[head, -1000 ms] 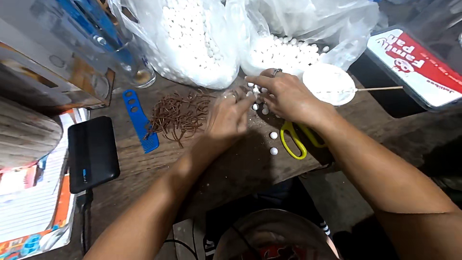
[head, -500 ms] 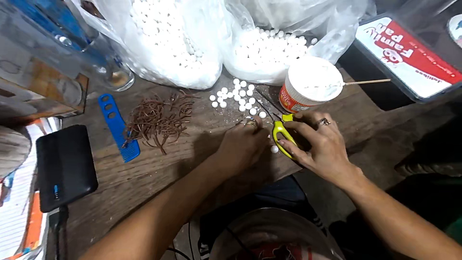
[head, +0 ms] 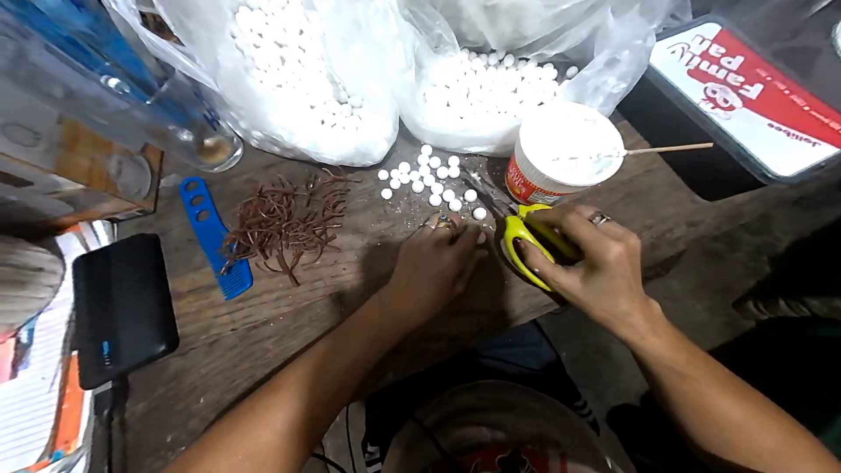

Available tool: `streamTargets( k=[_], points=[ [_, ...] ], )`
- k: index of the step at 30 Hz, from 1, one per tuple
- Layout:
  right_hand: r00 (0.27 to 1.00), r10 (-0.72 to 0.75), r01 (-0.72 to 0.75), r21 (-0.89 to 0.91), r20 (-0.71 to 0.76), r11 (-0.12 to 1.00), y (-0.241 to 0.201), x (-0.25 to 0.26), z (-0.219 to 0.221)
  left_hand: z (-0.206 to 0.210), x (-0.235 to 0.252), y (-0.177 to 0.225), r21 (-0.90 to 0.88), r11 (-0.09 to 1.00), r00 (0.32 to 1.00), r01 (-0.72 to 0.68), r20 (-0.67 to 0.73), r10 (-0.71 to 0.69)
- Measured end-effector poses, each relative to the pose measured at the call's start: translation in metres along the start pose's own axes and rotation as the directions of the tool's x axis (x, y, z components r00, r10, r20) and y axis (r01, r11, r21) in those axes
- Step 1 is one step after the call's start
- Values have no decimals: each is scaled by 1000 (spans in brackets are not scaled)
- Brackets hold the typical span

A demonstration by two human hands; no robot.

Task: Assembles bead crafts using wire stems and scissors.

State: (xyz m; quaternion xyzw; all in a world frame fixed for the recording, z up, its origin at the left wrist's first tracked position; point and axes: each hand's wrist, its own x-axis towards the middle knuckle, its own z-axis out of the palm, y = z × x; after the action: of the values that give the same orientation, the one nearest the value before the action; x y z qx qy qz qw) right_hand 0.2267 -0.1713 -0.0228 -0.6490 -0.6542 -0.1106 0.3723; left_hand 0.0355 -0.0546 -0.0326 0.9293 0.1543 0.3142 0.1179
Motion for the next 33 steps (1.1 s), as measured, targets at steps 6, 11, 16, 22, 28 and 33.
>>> streamTargets(
  k=[6, 11, 16, 22, 28, 33],
  points=[
    [999, -45, 39, 410, 4, 911, 29, -13, -14, -9, -1, -5, -137, 990, 998, 32, -44, -38],
    [960, -174, 33, 528, 219, 848, 45, -11, -23, -34, -13, -21, -255, 964, 993, 79, -63, -98],
    [898, -339, 180, 470, 279, 864, 30, 10, -4, -39, -20, -35, -167, 971, 977, 170, -96, -188],
    [901, -373, 276, 372, 220, 886, 25, 19, 13, -21, -10, -31, -92, 983, 972, 159, -160, -172],
    [925, -326, 261, 296, 196, 919, 22, 14, 12, -5, 19, -18, -86, 964, 953, 251, -150, -261],
    [940, -285, 231, 261, 189, 937, 22, 12, 12, -22, 19, -26, -169, 954, 934, 246, -223, -280]
  ],
)
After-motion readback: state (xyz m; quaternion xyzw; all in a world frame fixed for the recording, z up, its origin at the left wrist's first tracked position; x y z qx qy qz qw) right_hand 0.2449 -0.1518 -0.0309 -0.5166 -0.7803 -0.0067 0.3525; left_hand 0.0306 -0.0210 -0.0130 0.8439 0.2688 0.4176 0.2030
